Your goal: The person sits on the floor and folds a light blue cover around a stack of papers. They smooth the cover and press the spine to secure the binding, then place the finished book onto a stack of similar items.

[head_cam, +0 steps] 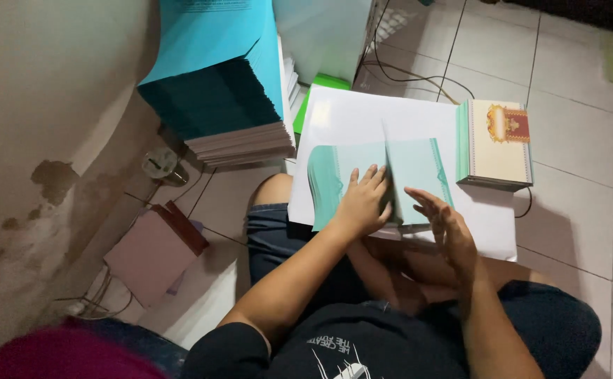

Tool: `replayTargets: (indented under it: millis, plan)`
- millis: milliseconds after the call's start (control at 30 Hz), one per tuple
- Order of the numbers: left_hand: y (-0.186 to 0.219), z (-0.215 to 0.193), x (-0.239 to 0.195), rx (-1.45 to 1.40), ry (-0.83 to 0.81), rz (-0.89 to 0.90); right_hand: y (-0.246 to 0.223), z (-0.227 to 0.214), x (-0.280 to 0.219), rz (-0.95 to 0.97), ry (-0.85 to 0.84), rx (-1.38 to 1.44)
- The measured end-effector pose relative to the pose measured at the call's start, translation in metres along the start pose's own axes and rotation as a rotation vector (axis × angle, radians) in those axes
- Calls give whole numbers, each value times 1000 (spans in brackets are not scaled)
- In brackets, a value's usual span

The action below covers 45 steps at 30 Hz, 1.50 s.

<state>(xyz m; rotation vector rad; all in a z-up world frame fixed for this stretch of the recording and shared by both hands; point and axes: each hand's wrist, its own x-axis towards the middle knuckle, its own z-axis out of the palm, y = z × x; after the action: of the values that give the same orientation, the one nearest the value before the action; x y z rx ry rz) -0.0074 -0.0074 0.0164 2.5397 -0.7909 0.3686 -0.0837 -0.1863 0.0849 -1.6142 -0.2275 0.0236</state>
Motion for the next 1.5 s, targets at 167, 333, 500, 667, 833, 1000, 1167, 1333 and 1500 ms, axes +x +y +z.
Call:
replayTargets:
  millis: [167, 333, 500, 667, 833, 1000, 1167, 1333, 1500]
  plan:
    - [-10, 6, 3, -235, 51, -19, 32, 5, 16, -46, -143, -530]
    - [-41, -13, 10, -1078, 273, -406, 86, 1, 20, -106, -158, -1006]
    - [-9, -58, 22, -212, 220, -408, 89, 3, 21, -35, -110, -1013]
    - [-31, 2, 23, 85, 72, -201, 93, 4, 23, -1, -162, -1132]
    - [-31, 8, 22, 91, -4, -209, 92, -4, 63, 85, -276, -1173]
    - [-34, 13, 22, 145, 46, -183, 115, -12, 144, -10, -246, -1277]
    - [-34, 10, 25, 99, 5, -214, 109, -8, 141, -59, -239, -1276]
    - [-36, 18, 26, 93, -29, -236, 101, -2, 76, -23, -205, -1294]
    - [-34, 17, 27, 90, -73, -243, 96, -8, 49, 23, -293, -1269]
